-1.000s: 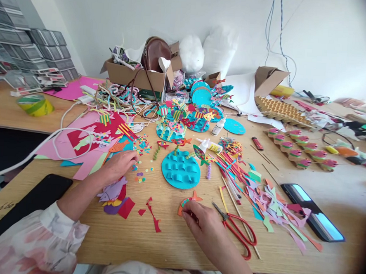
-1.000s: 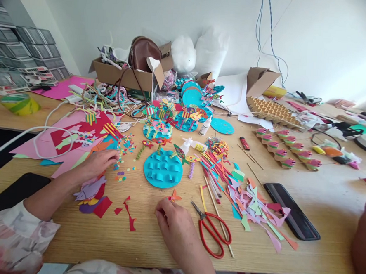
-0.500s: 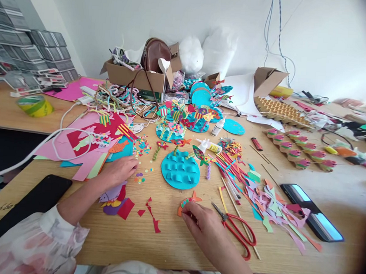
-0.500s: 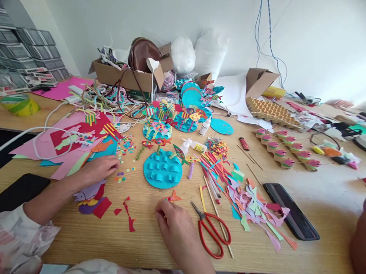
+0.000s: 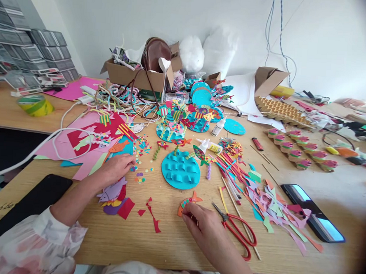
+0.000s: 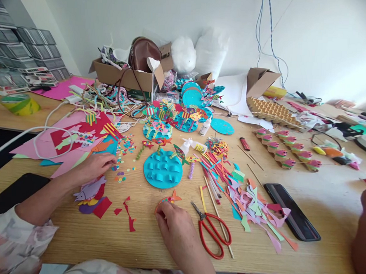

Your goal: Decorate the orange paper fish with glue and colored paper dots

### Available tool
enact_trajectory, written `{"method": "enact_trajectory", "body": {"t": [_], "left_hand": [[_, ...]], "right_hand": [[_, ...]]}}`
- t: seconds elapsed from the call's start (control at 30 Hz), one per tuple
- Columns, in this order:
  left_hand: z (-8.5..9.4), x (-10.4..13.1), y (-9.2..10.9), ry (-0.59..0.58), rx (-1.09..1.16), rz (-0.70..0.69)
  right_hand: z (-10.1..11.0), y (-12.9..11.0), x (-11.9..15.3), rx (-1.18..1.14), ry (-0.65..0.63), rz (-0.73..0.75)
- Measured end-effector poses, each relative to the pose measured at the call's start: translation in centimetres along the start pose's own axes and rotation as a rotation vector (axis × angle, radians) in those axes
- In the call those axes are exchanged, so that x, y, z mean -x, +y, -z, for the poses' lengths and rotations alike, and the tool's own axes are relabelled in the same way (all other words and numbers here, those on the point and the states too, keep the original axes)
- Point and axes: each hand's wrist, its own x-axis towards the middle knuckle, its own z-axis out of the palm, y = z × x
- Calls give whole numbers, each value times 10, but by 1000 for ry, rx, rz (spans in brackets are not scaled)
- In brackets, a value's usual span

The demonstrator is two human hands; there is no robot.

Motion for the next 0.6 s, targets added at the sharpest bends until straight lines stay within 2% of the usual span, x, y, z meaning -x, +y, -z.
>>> {"method": "enact_trajectory", "body": {"t": [0.33,0.6], "left_hand": [[-4,1,7,-20,-52,41],[2,-1,-2,-15,87,111]], "right_hand": [[-1,-1,-1,14,-12,-5],[-1,0,1,21,-17,-12]]}}
